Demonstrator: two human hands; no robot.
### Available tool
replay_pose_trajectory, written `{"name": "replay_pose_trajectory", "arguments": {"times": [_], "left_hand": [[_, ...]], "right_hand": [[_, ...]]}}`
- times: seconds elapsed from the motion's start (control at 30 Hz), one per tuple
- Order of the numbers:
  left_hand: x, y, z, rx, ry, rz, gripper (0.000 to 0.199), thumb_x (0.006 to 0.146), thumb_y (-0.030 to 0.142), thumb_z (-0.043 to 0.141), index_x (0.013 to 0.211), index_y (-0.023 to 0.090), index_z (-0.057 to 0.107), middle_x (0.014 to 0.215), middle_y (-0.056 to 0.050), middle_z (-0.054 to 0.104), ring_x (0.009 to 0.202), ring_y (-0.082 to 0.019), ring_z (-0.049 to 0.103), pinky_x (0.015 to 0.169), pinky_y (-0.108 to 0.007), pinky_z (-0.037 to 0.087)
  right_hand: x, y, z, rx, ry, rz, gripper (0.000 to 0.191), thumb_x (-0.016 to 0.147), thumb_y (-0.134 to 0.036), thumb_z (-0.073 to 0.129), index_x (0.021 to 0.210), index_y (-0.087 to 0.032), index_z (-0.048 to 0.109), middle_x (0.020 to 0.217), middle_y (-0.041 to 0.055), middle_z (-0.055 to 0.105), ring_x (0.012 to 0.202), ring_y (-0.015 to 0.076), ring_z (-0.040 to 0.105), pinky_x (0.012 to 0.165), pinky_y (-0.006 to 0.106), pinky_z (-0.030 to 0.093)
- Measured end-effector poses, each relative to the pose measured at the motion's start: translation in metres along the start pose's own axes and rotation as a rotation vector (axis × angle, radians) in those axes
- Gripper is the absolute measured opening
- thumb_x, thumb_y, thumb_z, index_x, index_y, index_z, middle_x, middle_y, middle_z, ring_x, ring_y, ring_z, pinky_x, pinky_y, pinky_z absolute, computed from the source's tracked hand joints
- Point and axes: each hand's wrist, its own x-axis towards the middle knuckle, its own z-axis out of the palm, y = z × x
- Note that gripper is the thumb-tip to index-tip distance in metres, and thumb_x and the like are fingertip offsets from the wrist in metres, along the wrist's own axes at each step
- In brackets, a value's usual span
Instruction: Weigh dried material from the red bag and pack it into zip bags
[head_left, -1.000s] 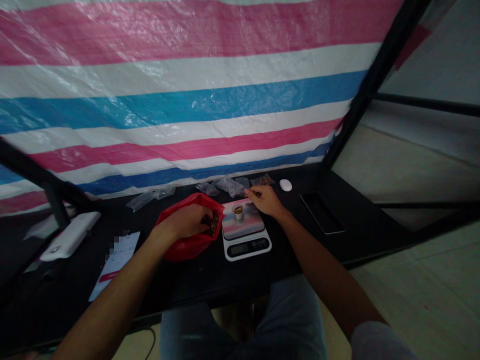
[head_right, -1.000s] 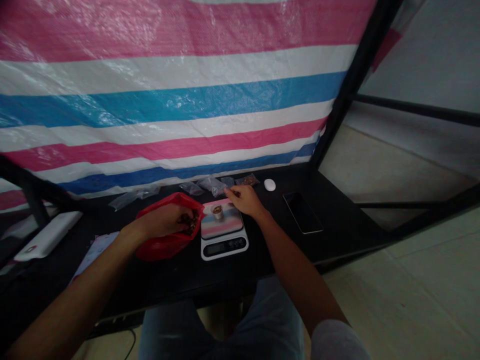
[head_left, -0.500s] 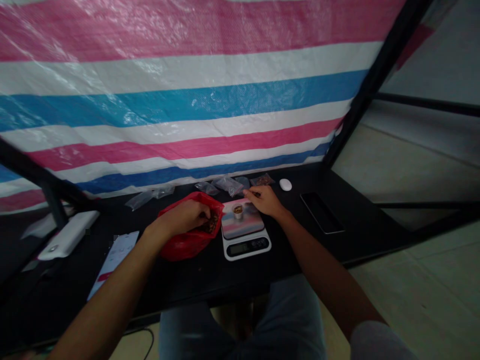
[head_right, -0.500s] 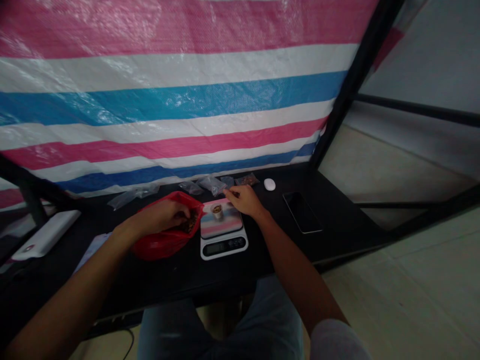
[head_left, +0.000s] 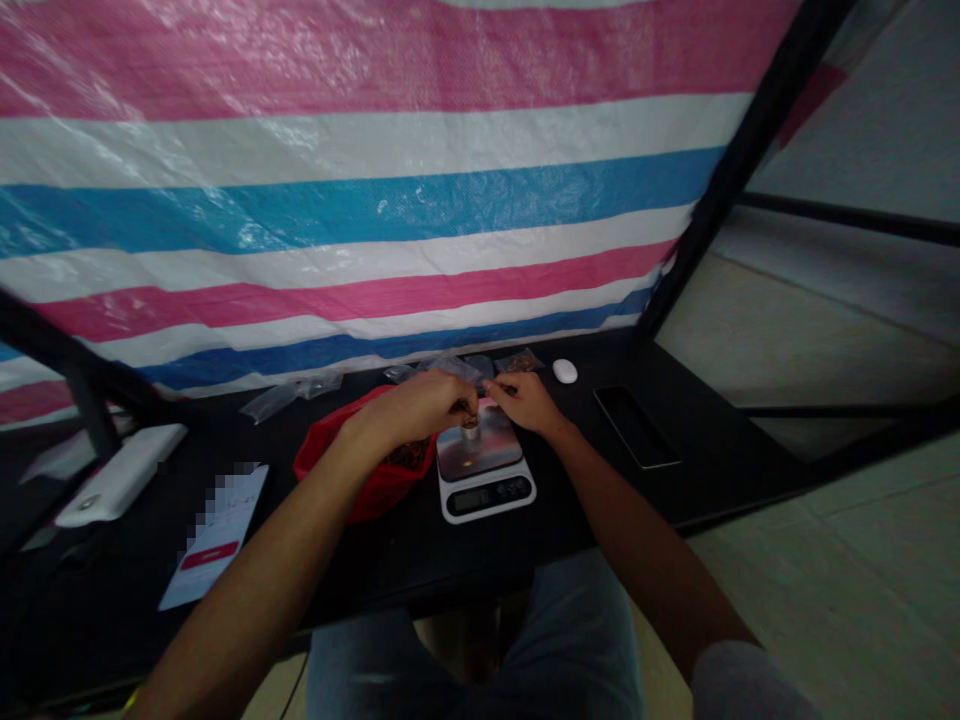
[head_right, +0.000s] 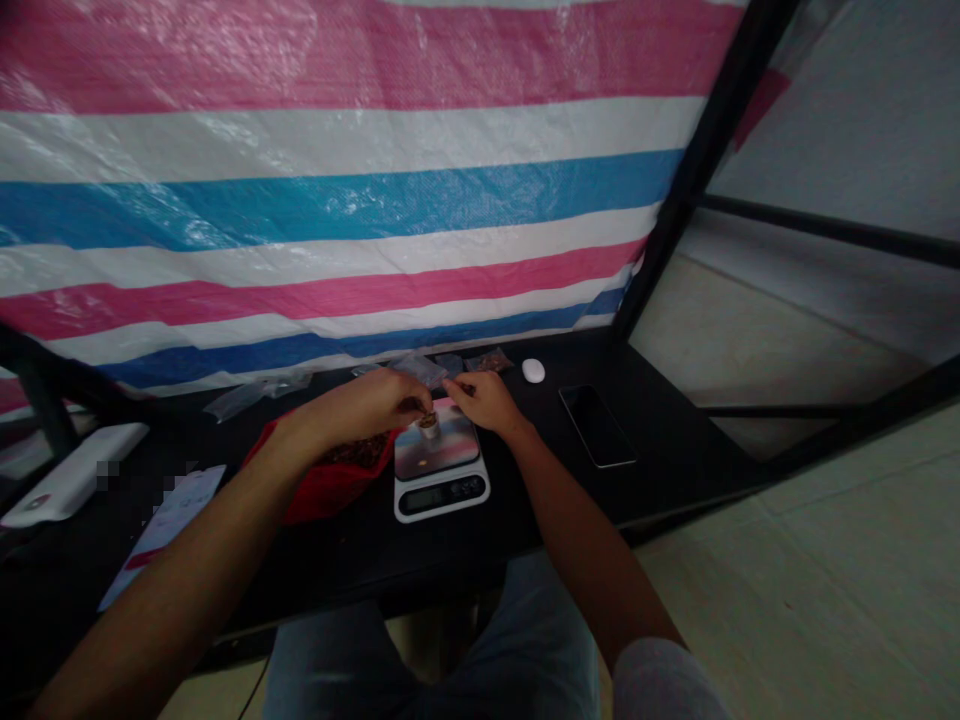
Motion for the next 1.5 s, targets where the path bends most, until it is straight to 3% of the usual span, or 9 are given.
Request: {"name": "replay_pose_trajectory", "arguments": {"times": [0.5,0.77,0.97,1.07,1.2,1.5], "left_hand": [[0.006,-0.003,0.001,-0.065,-0.061,0.018,0.021,0.089,0.003,0.066,0.092,0.018,0.080,0.095,-0.005,0.081,0.088,-0.018,0.075,0.079,-0.025,0.050],[0.009,-0.006,0.011,-0.078,0.042,0.034,0.027,0.087,0.003,0.070,0.109,0.017,0.076,0.109,-0.009,0.078,0.101,-0.022,0.072,0.088,-0.029,0.051],[-0.021,0.003,0.016,-0.035,0.132,-0.007,0.011,0.096,0.017,0.066,0.101,0.018,0.075,0.109,-0.008,0.073,0.101,-0.022,0.069,0.092,-0.031,0.049],[-0.035,0.011,0.029,0.016,0.032,-0.118,0.014,0.098,0.026,0.066,0.103,0.021,0.077,0.110,-0.007,0.074,0.097,-0.023,0.071,0.086,-0.032,0.050],[-0.040,0.020,0.046,0.061,-0.055,-0.158,0.016,0.099,0.025,0.063,0.103,0.022,0.079,0.108,-0.007,0.078,0.102,-0.025,0.072,0.086,-0.032,0.050],[-0.035,0.017,0.027,0.180,0.198,-0.171,0.028,0.105,0.031,0.053,0.113,0.025,0.079,0.113,-0.006,0.076,0.095,-0.024,0.073,0.080,-0.033,0.051]], "right_hand": [[0.001,0.003,0.001,-0.019,-0.020,-0.005,0.047,0.097,-0.046,0.053,0.060,-0.018,0.059,0.055,-0.0025,0.047,0.056,0.0116,0.044,0.057,0.029,0.027],[0.001,0.002,0.001,-0.018,-0.038,-0.002,0.047,0.098,-0.045,0.054,0.061,-0.017,0.062,0.055,-0.0022,0.050,0.057,0.0117,0.045,0.057,0.029,0.027],[0.000,0.000,-0.002,-0.015,-0.004,-0.005,0.049,0.097,-0.047,0.053,0.058,-0.019,0.054,0.055,-0.0028,0.044,0.057,0.0117,0.043,0.058,0.030,0.027],[0.000,-0.002,-0.002,-0.012,-0.008,-0.014,0.049,0.097,-0.048,0.052,0.058,-0.019,0.051,0.055,-0.0032,0.043,0.057,0.0114,0.042,0.058,0.030,0.027],[-0.001,-0.004,-0.002,-0.019,-0.018,-0.013,0.050,0.097,-0.049,0.052,0.057,-0.020,0.048,0.055,-0.0035,0.042,0.056,0.0112,0.041,0.057,0.030,0.026],[-0.001,-0.003,-0.002,-0.015,-0.017,-0.012,0.048,0.097,-0.048,0.053,0.059,-0.018,0.055,0.055,-0.0032,0.044,0.056,0.0116,0.043,0.058,0.029,0.027]]}}
